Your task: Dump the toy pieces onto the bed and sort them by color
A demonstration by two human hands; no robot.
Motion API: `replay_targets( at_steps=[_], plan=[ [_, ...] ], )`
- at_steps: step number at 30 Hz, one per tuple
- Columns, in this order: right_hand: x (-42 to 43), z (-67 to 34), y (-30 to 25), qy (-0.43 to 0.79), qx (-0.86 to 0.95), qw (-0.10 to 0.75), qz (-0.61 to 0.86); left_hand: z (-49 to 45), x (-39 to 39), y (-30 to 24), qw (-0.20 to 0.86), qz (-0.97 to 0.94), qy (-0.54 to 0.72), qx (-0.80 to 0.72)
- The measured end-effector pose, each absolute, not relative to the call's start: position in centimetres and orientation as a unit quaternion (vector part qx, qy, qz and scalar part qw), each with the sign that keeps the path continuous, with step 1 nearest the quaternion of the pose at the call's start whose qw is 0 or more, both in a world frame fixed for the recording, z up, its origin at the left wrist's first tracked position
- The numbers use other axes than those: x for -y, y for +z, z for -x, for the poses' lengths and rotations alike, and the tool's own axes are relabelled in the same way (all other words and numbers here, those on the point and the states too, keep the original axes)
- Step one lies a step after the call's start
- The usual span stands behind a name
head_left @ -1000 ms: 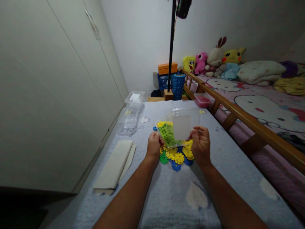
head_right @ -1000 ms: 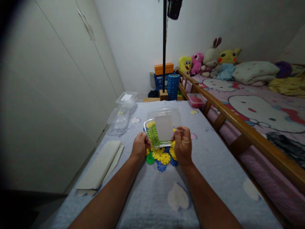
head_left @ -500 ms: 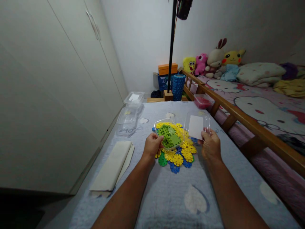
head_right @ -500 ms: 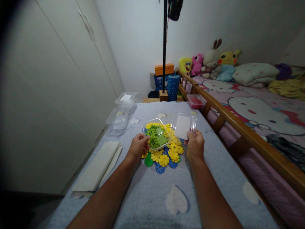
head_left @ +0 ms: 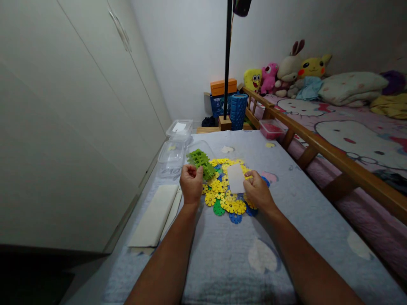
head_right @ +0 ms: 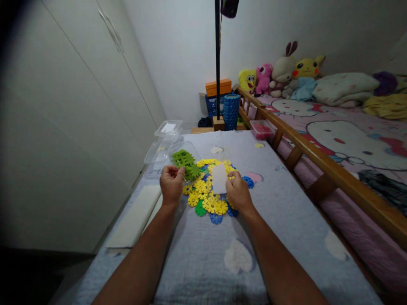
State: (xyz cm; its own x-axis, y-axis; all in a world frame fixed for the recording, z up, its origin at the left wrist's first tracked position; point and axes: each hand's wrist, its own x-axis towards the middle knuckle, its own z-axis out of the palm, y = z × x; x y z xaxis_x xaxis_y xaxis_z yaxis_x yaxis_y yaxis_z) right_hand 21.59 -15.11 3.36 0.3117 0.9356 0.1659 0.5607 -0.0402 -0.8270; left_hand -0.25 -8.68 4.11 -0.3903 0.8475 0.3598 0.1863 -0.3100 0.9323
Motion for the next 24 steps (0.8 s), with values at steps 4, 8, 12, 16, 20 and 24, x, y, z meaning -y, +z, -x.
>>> replay_targets(
  at_steps=[4, 8, 12, 16, 20, 24],
  plan=[
    [14.5, -20.7, 3.9, 0.180, 0.560, 0.387, 0.710, 0.2, 8.9, 4.4, 0.236, -0.497, 0.641, -0.536],
    [13.8, -21.2, 4.3, 0.123, 0.553, 0.334, 0.754, 0.4, 8.6, 3.9, 0.247, -0.489, 0.640, -0.539],
    [13.6, -22.5, 4.4, 0.088, 0.543, 0.314, 0.774, 0.6, 8.0, 3.2, 0.275, -0.468, 0.639, -0.546],
    [13.5, -24.1, 4.4, 0.072, 0.527, 0.314, 0.787, 0.9, 7.6, 2.8, 0.295, -0.448, 0.640, -0.550],
    [13.7, -25.9, 4.7, 0.059, 0.503, 0.305, 0.807, 1.0, 7.7, 2.9, 0.300, -0.457, 0.640, -0.540],
    [14.1, -26.8, 5.0, 0.062, 0.496, 0.306, 0.810, 0.6, 8.4, 3.7, 0.282, -0.474, 0.636, -0.540]
  ],
)
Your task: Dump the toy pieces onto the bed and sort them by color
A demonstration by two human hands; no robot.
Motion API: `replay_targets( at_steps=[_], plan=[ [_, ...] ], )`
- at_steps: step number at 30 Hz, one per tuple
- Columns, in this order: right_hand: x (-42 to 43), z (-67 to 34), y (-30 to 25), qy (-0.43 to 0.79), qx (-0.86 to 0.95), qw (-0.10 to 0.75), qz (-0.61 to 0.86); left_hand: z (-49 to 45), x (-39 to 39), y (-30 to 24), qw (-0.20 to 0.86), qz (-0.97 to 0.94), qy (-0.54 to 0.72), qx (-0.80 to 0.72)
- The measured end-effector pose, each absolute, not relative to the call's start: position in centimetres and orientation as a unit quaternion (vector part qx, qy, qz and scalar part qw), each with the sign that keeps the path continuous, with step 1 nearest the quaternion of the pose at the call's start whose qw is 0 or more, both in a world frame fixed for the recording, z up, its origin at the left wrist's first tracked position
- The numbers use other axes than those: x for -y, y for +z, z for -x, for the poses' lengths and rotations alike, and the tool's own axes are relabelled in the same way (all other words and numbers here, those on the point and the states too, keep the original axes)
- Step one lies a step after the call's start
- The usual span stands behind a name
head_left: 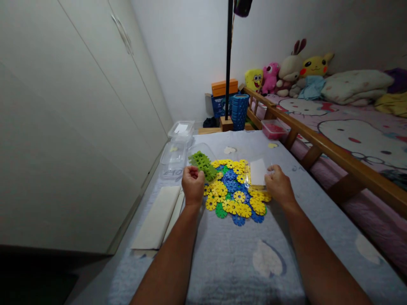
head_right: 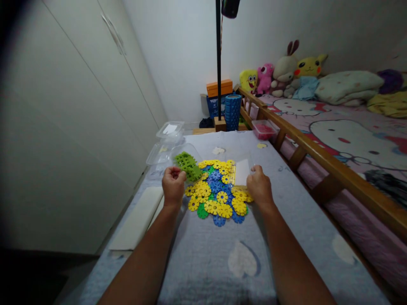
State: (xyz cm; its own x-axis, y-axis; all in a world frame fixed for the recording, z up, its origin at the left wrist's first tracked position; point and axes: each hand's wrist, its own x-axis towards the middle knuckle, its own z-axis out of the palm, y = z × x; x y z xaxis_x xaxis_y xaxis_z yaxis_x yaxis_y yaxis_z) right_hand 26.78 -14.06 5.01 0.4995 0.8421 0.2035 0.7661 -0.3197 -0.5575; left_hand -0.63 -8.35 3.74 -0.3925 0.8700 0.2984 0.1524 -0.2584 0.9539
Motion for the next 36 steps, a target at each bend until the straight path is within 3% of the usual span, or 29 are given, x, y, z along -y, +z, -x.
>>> replay_targets(
  at_steps=[19, 36],
  plan=[
    [13.6, -18.4, 3.9, 0.075, 0.601, 0.255, 0.754, 0.0, 10.0, 5.0, 0.144, -0.589, 0.575, -0.549],
    [13.7, -25.2, 4.2, 0.037, 0.528, 0.282, 0.800, -1.3, 11.4, 4.3, -0.005, -0.784, 0.459, -0.418]
  ],
)
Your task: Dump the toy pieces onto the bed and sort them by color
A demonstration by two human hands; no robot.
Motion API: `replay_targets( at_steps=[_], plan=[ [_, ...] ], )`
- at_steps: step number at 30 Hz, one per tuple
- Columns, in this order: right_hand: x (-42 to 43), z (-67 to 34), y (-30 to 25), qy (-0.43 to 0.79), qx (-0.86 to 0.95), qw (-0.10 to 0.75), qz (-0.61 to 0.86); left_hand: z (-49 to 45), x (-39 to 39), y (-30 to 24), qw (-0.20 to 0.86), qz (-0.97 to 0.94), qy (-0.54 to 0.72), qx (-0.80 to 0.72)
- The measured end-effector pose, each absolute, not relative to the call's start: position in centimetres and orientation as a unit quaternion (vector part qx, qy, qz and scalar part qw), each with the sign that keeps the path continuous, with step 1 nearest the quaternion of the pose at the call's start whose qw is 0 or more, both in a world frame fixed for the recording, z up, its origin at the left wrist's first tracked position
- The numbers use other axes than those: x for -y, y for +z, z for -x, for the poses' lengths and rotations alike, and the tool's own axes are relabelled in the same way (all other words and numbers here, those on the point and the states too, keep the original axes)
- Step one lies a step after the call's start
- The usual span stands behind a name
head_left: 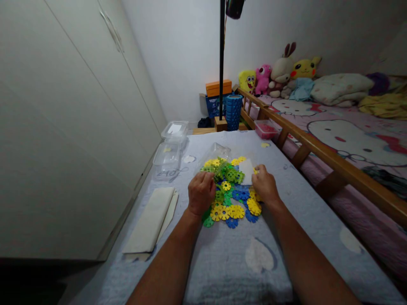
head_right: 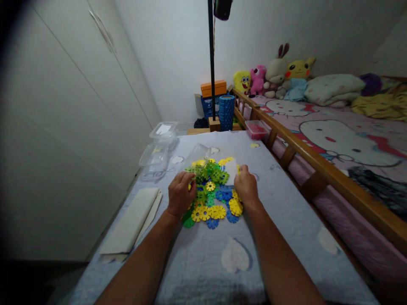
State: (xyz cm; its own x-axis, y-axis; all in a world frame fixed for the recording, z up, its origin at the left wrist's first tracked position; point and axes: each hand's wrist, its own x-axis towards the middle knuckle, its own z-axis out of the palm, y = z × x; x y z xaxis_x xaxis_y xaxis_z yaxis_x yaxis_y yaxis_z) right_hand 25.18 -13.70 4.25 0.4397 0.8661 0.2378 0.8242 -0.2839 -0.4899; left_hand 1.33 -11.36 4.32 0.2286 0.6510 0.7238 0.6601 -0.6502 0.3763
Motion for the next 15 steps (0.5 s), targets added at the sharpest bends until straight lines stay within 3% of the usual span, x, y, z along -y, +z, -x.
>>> replay_targets(
  at_steps=[5, 15],
  plan=[
    [14.3, -26.0, 4.6, 0.047, 0.487, 0.347, 0.800, -1.4, 11.6, 4.4, 0.033, 0.797, -0.448, 0.404],
    [15.6, -24.6, 5.9, -0.015, 0.494, 0.518, 0.698, -0.7, 11.9, 5.6, 0.004, 0.720, -0.561, 0.409]
  ],
)
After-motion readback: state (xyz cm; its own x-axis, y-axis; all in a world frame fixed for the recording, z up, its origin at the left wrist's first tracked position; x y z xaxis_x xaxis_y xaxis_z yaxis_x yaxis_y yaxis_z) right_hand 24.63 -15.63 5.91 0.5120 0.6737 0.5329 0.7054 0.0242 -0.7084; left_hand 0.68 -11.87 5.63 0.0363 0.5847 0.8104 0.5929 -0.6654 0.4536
